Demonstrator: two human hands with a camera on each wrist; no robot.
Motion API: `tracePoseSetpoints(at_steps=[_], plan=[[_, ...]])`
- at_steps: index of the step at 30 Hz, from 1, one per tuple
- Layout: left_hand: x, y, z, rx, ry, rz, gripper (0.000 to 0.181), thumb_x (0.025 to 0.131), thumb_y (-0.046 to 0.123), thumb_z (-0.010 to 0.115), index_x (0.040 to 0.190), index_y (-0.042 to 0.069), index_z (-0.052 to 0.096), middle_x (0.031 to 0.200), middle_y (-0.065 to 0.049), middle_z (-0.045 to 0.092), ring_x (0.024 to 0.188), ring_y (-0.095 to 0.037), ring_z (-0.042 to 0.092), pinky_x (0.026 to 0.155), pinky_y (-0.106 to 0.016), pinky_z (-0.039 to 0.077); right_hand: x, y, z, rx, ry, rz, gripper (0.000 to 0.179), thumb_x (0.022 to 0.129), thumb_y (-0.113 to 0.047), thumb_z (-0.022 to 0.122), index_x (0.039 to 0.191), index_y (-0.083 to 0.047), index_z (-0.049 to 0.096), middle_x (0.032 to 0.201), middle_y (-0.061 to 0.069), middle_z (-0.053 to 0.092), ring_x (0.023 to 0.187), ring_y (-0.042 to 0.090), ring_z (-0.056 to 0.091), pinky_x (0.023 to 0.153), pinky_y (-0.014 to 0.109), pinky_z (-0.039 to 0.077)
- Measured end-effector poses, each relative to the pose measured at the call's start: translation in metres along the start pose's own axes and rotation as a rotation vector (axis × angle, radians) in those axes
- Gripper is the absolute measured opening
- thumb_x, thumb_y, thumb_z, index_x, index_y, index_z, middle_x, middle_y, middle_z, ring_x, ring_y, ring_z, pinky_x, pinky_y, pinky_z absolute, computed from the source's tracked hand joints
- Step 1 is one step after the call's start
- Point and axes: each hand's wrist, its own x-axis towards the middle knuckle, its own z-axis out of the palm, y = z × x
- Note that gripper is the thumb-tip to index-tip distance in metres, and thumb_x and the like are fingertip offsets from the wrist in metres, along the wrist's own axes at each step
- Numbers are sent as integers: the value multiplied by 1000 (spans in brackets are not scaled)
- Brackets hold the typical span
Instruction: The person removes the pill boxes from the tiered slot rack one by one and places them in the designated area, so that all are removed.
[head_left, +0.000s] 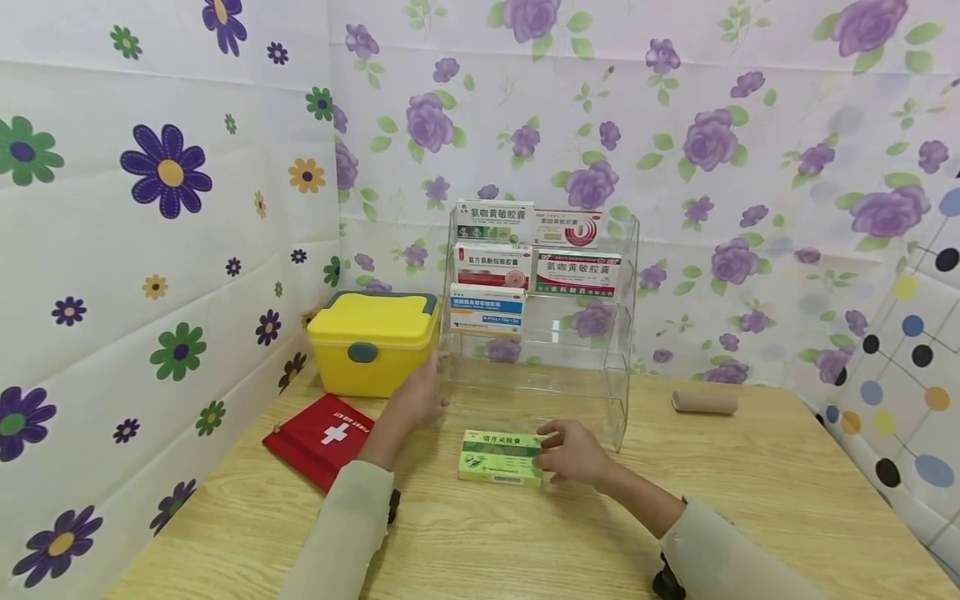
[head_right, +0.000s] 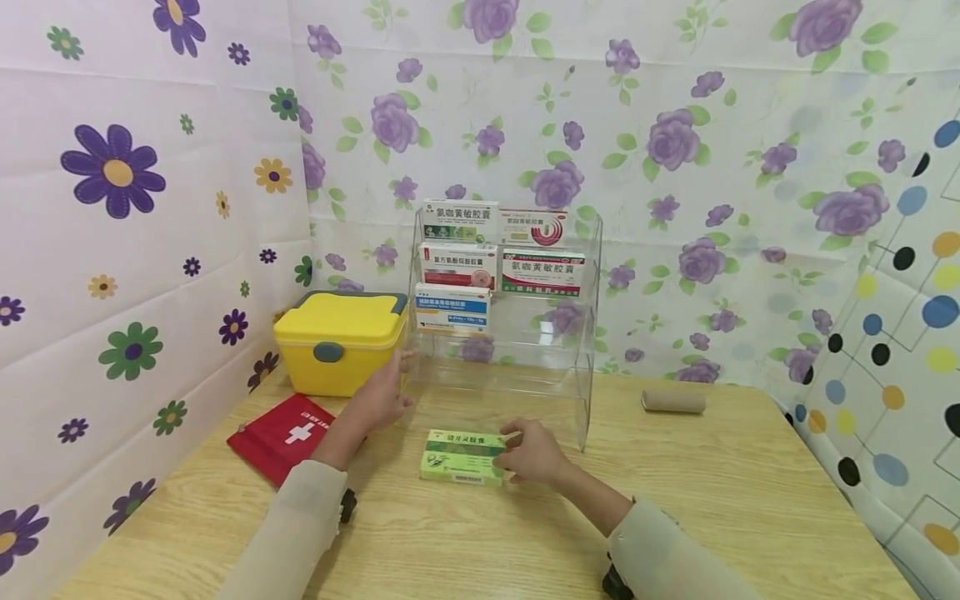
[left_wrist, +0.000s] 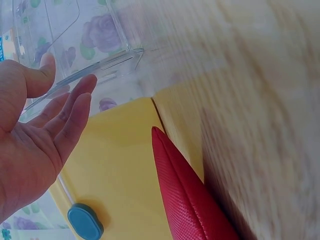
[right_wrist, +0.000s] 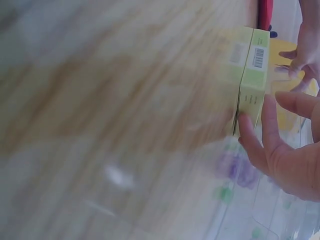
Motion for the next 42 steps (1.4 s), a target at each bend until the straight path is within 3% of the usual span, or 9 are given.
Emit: tracePoseSetpoints(at_steps=[20, 37, 42], plan=[[-2, -1, -2, 10, 3, 11, 87, 81, 3, 81, 147, 22, 27, 142, -15, 51, 121, -31, 56, 95, -49, 51, 6, -9, 16, 82, -67, -70, 44, 84, -1, 72, 124, 12, 56, 117, 31, 61, 93, 31, 68, 72, 43, 60], [-1, -1, -2, -14, -6, 17, 86, 82, 3, 80, 148, 21, 28, 142, -13, 51, 118, -28, 56, 98, -49, 49, 12, -14, 21, 56, -111, -79, 46, 87, -4, 70, 128, 11, 55, 121, 31, 59, 100, 32, 66, 73, 42, 60], [-1, -1, -2, -30, -27, 6, 86, 84, 3, 78, 150, 23, 27, 139, -13, 53, 111, -27, 57, 99, -47, 49, 13, -16, 14, 22, -100, -91, 45, 89, -5, 68, 129, 9, 54, 124, 31, 57, 89, 31, 68, 68, 39, 59]])
